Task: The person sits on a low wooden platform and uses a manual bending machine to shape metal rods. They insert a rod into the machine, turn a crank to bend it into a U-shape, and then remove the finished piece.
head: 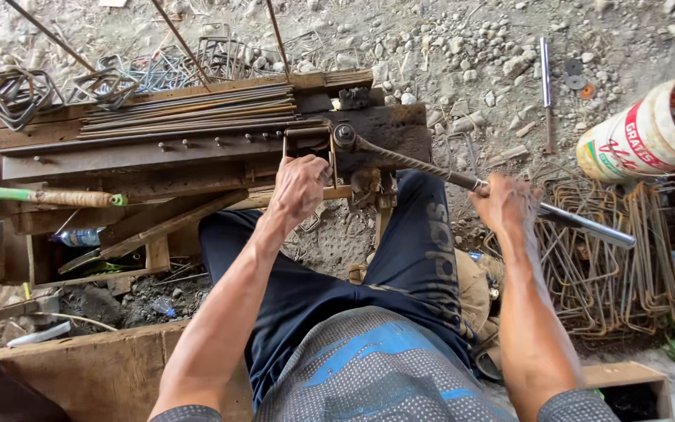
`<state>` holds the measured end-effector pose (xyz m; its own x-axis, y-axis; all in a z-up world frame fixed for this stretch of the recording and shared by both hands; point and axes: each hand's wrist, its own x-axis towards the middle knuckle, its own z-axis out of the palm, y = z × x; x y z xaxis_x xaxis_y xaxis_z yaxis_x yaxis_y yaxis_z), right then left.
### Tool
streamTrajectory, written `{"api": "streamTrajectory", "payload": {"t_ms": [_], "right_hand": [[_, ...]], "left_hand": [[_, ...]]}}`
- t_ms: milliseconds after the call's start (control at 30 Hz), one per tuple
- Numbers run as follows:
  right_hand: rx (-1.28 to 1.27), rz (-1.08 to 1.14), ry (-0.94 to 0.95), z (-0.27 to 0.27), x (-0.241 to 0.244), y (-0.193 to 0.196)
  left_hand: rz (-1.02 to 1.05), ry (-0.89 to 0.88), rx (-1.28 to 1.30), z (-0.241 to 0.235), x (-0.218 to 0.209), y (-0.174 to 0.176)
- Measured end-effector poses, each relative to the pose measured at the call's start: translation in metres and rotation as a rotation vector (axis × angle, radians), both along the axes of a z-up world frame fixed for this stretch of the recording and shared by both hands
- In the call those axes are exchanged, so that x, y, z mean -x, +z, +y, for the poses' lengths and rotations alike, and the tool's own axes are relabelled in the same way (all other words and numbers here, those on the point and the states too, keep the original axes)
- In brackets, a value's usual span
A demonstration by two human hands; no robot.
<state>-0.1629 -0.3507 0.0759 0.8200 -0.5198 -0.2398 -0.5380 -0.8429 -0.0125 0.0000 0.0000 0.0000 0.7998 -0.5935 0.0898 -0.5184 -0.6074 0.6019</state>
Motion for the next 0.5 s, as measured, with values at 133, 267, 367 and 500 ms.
{"api": "streamTrajectory", "payload": {"t_ms": [133, 267, 367, 500], "right_hand": [[-0.013, -0.035, -0.021, -0.006, 0.007, -0.010], [-0.026, -0.061, -0.012, -0.016, 0.001, -0.019], [-0.113, -0.110, -0.032, 0.026, -0.003, 0.039], [0.000, -0.007, -0.043, -0.005, 0.012, -0.016]], "left_hand": [[-0.005, 0.002, 0.034, 0.000, 0.005, 0.016], [-0.009, 0.026, 0.092, -0.002, 0.003, 0.020], [-0.031, 0.025, 0.129, -0.003, 0.004, 0.030], [-0.007, 0.036, 0.101, -0.002, 0.011, 0.042]]}}
